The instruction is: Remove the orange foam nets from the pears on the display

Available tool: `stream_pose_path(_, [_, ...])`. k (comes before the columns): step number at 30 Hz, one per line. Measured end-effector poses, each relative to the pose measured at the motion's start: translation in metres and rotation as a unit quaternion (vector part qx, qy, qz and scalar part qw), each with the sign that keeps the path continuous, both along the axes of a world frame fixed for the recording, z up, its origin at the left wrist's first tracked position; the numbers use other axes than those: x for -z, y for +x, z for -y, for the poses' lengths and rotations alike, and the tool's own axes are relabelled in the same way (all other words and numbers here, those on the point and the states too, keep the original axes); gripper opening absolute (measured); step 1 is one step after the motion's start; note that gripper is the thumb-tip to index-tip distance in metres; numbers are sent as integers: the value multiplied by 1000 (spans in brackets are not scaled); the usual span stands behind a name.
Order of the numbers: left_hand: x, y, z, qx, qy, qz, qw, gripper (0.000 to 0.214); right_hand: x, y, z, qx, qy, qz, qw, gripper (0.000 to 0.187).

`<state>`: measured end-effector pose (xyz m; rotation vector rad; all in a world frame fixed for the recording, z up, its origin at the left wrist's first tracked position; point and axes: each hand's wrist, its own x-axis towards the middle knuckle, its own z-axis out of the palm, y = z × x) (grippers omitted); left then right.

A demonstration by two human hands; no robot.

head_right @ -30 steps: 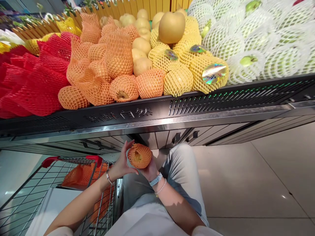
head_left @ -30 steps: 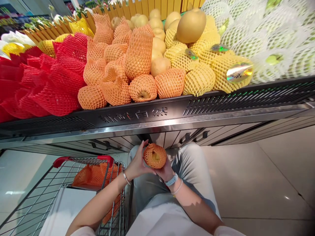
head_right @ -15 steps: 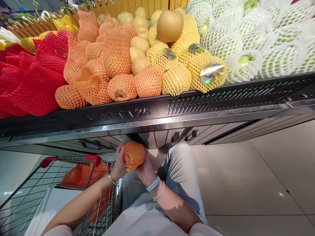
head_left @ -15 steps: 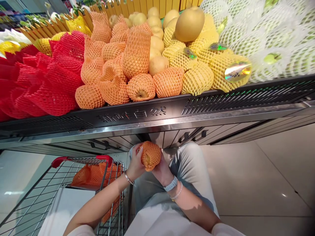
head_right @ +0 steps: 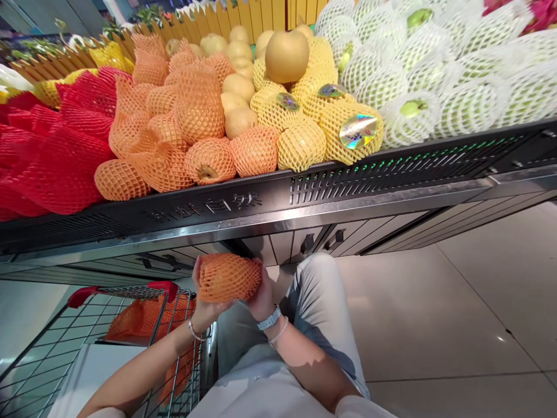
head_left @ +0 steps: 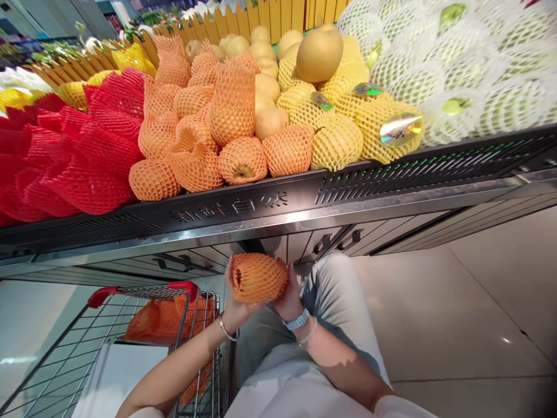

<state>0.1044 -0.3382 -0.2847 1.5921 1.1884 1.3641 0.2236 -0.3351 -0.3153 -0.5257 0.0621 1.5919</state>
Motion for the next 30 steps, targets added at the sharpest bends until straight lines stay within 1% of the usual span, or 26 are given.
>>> stream_pose_path(1, [3, 0, 1, 11, 21, -21, 999, 110, -2, -1, 1, -25, 12, -19, 999, 39])
stream_pose_path(3, [10, -1, 0, 11, 95, -82, 992, 111, -5, -4, 2, -61, 33, -60, 996, 46])
stream_pose_path(5, [15, -3, -5, 3, 173, -154, 973, 111, -5, -4, 1, -75, 34, -95, 992, 42])
stream_pose_path(6, [16, -4, -7, 4, 197, -189, 962, 110, -4, -4, 1, -73, 20, -104, 992, 38])
stream_pose_path(8, [18, -7, -12, 26, 209, -242, 947, 109, 0, -4, -1, -75, -21, -114, 990, 31])
stream_pose_path(10, [20, -9, -15, 62, 189, -251, 947, 115, 3, -2, -2, -83, -55, -120, 988, 29])
stream_pose_path(13, [21, -9, -17, 115, 141, -174, 968, 127, 1, -1, -1, -93, -65, -119, 986, 25])
stream_pose_path(15, [18, -7, -18, 142, 99, -110, 979, 130, -5, -1, 2, -71, -44, -92, 992, 23])
stream_pose_path(16, [15, -5, -18, 147, 67, -78, 984, 128, -10, -2, 4, -51, -27, -67, 996, 24])
stream_pose_path(18, [5, -3, -19, 134, -21, -6, 991, 123, -18, -1, 8, -14, 7, -5, 1000, 32])
stream_pose_path(20, [-4, -1, -21, 100, -119, 72, 985, 114, -24, 1, 10, 0, 31, 64, 997, 37])
stream_pose_path(21, [-6, -2, -23, 80, -162, 110, 977, 107, -25, 3, 10, 2, 38, 105, 994, 35])
stream_pose_path(23, [-9, -3, -26, 42, -237, 186, 953, 90, -24, 8, 7, 9, 50, 199, 979, 26])
stream_pose_path(25, [-9, -5, -28, 17, -304, 255, 918, 75, -20, 14, 3, 36, 63, 289, 955, 15])
stream_pose_path(26, [-10, -5, -29, 16, -333, 283, 899, 68, -17, 17, 1, 51, 73, 323, 942, 13])
stream_pose_path(28, [-13, -5, -31, 36, -378, 322, 867, 58, -15, 21, -2, 78, 107, 355, 925, 18])
stream_pose_path(30, [-18, -3, -30, 62, -410, 343, 843, 54, -15, 23, -1, 96, 151, 361, 915, 29])
